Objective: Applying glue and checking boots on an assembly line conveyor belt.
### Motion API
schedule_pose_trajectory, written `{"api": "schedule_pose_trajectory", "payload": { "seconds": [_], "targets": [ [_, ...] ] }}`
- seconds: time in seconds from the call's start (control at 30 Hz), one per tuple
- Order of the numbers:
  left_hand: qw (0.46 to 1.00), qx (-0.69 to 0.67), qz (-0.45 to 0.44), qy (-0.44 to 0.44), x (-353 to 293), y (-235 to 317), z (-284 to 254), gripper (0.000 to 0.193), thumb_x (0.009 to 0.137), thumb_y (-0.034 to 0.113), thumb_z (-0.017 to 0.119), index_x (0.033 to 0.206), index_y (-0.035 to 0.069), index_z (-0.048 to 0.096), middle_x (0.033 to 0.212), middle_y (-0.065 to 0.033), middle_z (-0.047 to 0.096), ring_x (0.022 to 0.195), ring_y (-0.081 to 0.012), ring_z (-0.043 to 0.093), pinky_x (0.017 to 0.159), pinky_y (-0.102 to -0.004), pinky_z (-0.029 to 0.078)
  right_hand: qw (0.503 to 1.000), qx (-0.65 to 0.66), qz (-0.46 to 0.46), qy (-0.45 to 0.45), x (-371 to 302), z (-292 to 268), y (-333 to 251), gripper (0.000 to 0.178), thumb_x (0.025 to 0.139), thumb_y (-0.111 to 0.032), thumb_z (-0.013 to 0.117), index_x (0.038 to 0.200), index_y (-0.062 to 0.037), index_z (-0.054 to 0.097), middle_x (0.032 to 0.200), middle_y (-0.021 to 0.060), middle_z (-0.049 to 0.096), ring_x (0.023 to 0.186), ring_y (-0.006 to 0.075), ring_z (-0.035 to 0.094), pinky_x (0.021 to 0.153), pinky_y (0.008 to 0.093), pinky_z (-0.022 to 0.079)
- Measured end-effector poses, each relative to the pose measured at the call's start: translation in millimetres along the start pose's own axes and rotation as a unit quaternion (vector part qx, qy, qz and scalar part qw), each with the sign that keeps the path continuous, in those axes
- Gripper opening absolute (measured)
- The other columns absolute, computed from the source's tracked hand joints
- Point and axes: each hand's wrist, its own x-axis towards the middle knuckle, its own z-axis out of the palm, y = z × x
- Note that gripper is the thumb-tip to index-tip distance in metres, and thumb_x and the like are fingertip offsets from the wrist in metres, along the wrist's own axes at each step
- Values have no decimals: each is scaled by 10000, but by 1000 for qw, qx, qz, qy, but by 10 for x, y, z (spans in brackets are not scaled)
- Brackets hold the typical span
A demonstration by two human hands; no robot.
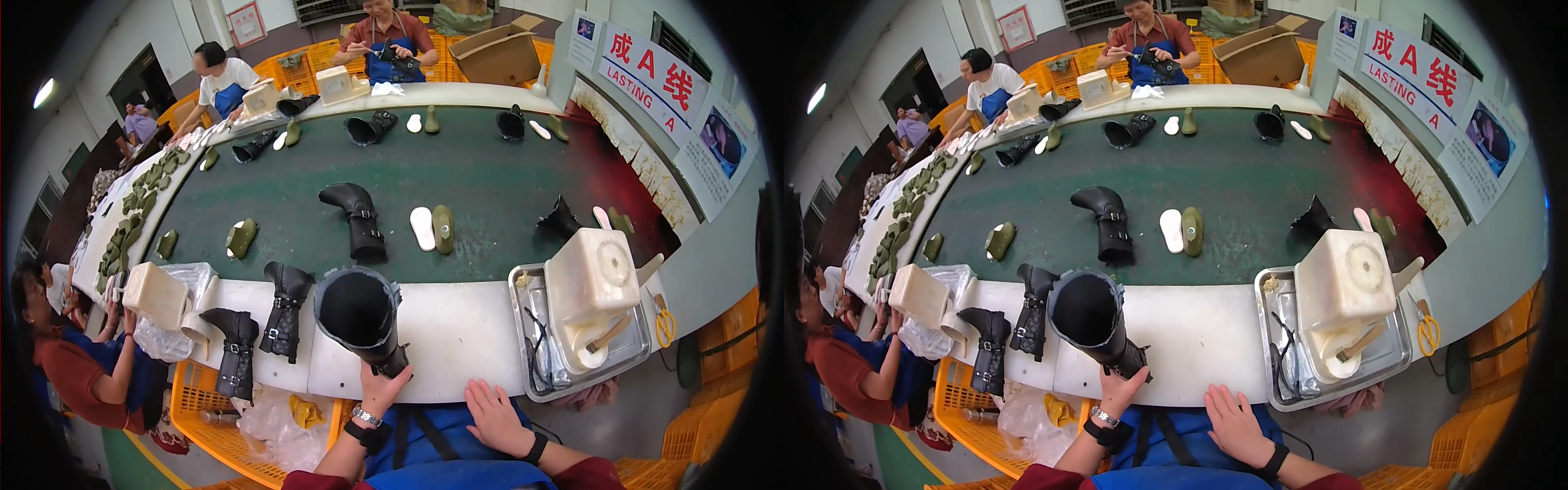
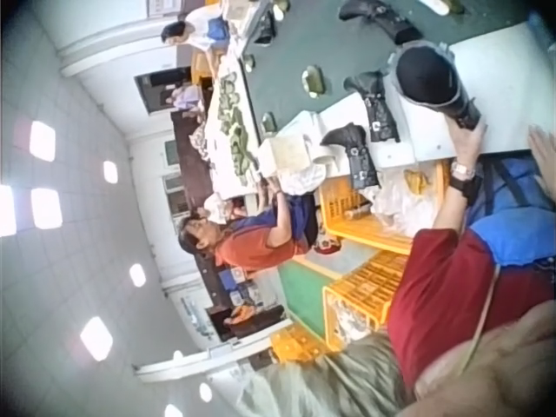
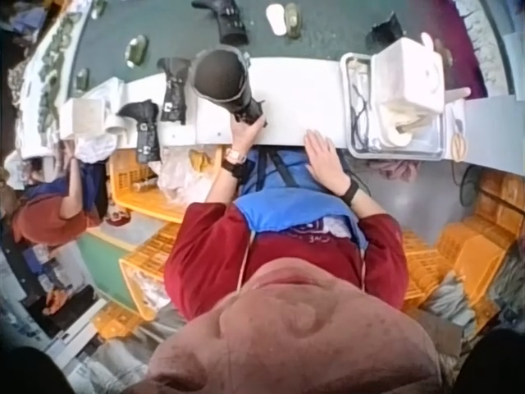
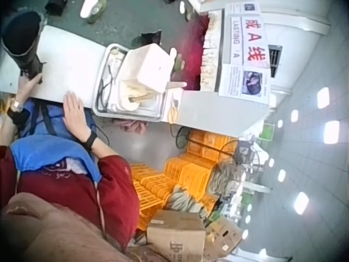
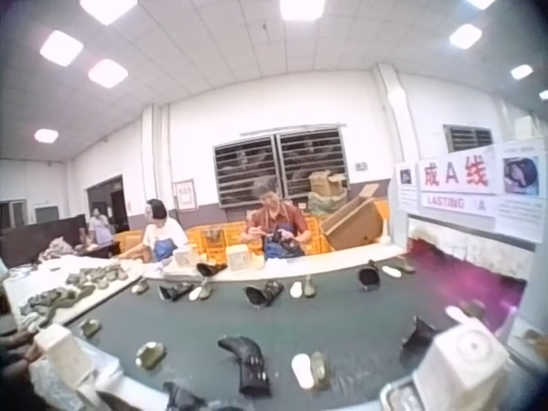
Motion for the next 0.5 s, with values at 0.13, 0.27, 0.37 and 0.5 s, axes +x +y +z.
{"api": "schedule_pose_trajectory", "payload": {
  "seconds": [0.13, 0.27, 0.37, 0.5],
  "targets": [
    [1000, -10, 18, 14, -12, 32, 21, 587, 634, 176, 768, 1099, -9, 462, 1010, -139, 567, 911, -252, 562, 819, -343, 444, 1000, -13, -1, 22, 144, 37, -12, 741, 694, -232, 682, 1298, 26, 340, 1372, 181, 314, 1272, 309, 309, 995, 460, 287],
    [1000, -24, 12, 7, 1, 87, 20, 492, 662, 132, 754, 1056, -9, 496, 981, -90, 583, 874, -179, 568, 795, -307, 460, 999, -12, -6, 42, 303, 84, 14, 753, 696, -265, 685, 1290, 40, 336, 1366, 192, 316, 1265, 329, 310, 1001, 460, 284],
    [999, 8, 35, 16, -12, 120, 3, 474, 673, 121, 749, 1054, -7, 498, 972, -83, 586, 865, -175, 572, 792, -306, 461, 999, -27, -18, 42, 240, 97, 44, 747, 706, -255, 673, 1298, 36, 323, 1371, 185, 309, 1270, 317, 305, 1004, 451, 281],
    [993, -82, -82, 9, -18, 122, 26, 528, 644, 138, 770, 1058, -11, 477, 979, -102, 573, 864, -196, 570, 789, -317, 458, 1000, -6, -14, 25, 0, 59, 88, 726, 716, -246, 660, 1298, 31, 325, 1371, 181, 308, 1263, 313, 313, 1003, 446, 282]
  ]
}}
